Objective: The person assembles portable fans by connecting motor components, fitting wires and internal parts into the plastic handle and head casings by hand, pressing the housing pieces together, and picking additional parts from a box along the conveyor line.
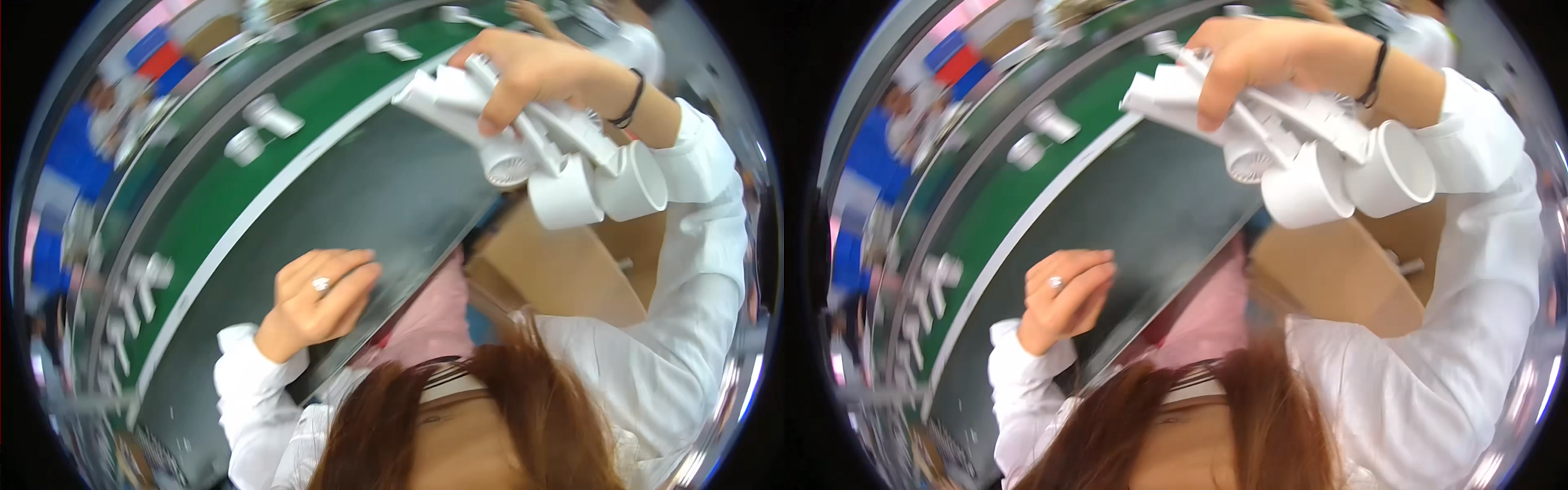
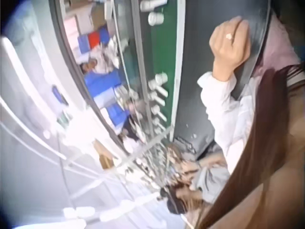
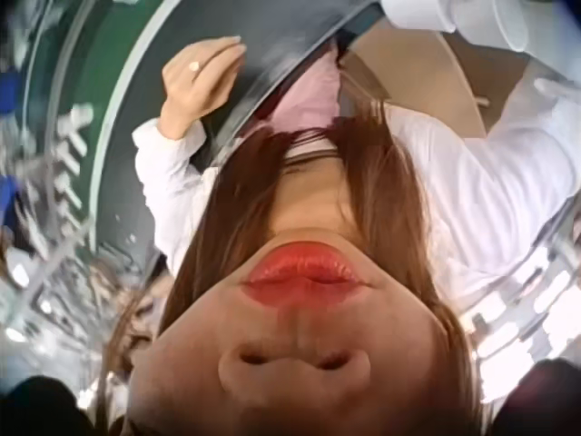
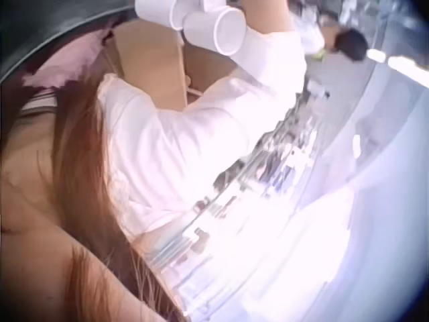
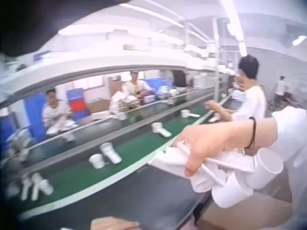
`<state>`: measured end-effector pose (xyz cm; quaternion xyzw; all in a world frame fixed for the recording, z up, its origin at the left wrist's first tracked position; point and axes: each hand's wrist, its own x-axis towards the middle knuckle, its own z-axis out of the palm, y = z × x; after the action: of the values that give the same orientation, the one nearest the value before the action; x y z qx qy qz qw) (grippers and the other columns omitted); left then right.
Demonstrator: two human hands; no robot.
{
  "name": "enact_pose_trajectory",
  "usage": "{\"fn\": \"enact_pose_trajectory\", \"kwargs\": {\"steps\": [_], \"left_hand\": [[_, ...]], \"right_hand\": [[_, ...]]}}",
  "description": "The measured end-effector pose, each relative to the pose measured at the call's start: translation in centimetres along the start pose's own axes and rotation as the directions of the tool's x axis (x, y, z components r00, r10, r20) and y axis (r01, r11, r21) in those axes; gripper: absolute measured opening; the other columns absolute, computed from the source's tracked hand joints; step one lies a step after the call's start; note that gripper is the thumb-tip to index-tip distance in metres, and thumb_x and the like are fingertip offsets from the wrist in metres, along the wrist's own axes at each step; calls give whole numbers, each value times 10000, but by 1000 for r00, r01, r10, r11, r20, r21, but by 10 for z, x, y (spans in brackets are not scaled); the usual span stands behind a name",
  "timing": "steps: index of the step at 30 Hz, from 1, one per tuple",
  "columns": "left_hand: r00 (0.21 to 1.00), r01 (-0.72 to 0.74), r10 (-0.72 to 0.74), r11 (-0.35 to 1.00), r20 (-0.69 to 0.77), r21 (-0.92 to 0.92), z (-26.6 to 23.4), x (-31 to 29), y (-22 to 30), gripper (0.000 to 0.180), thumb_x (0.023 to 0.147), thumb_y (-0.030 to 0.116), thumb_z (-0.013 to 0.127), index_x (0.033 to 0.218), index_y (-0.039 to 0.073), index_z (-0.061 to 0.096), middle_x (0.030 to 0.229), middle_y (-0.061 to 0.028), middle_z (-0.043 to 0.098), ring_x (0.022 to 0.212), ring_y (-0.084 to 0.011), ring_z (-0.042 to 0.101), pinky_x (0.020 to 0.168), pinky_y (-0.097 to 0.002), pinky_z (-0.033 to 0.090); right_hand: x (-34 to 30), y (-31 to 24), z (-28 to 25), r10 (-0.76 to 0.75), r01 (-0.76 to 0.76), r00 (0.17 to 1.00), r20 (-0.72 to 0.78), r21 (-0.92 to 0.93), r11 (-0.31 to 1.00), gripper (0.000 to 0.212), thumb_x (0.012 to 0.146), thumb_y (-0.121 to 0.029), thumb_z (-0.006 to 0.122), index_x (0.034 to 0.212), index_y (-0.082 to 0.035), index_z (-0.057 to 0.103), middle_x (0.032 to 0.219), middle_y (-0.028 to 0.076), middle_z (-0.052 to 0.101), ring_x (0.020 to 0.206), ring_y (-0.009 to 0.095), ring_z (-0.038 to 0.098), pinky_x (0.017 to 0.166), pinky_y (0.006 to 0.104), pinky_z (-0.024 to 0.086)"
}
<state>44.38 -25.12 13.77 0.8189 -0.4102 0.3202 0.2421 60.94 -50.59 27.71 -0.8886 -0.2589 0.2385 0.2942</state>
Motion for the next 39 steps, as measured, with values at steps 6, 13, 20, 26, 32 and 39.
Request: {"fn": "enact_pose_trajectory", "kwargs": {"steps": [6,13,20,26,32,39], "left_hand": [[963,227,-145,890,-228,395,-67,-78,56,249,612,-115,642,842,-18,629,799,-123,659,652,-252,644,553,-310,508],[713,696,-326,435,-621,572,-169,-184,63,118,722,-30,628,829,8,661,733,-104,660,631,-257,641,611,-321,506],[348,877,-805,98,-481,471,-283,-245,-75,261,792,197,657,991,33,694,888,-158,695,824,-255,675,748,-342,512],[149,828,-988,144,35,542,-273,-278,-187,727,710,303,739,1371,180,460,1315,-175,539,1216,-338,508,1020,-385,391],[217,909,-976,211,26,360,-241,-307,-227,869,668,291,780,1433,188,381,1376,-140,501,1272,-313,467,1061,-372,349],[206,918,-974,160,-92,363,-225,-298,-229,598,612,198,788,1184,130,630,1182,-129,635,1127,-311,573,972,-378,422]], "right_hand": [[111,-148,192,-440,631,703,559,-205,748,647,533,-197,800,1098,56,614,957,195,655,917,304,633,806,358,502],[153,-271,400,-799,940,223,559,95,329,445,507,-192,768,903,-12,680,825,165,676,834,308,667,684,386,523],[144,-306,479,-841,958,286,459,-125,257,399,535,-244,757,867,-43,666,835,152,683,799,330,672,656,431,523],[146,-295,477,-885,947,312,345,-186,262,293,640,-308,750,864,-122,717,867,113,708,789,272,698,650,401,529],[168,-252,475,-951,930,299,72,-244,274,225,697,-252,657,821,-64,649,771,123,674,671,293,671,579,406,512],[175,-235,454,-902,917,352,249,-287,278,385,639,-251,739,903,4,621,820,168,660,769,305,661,610,399,517]]}}
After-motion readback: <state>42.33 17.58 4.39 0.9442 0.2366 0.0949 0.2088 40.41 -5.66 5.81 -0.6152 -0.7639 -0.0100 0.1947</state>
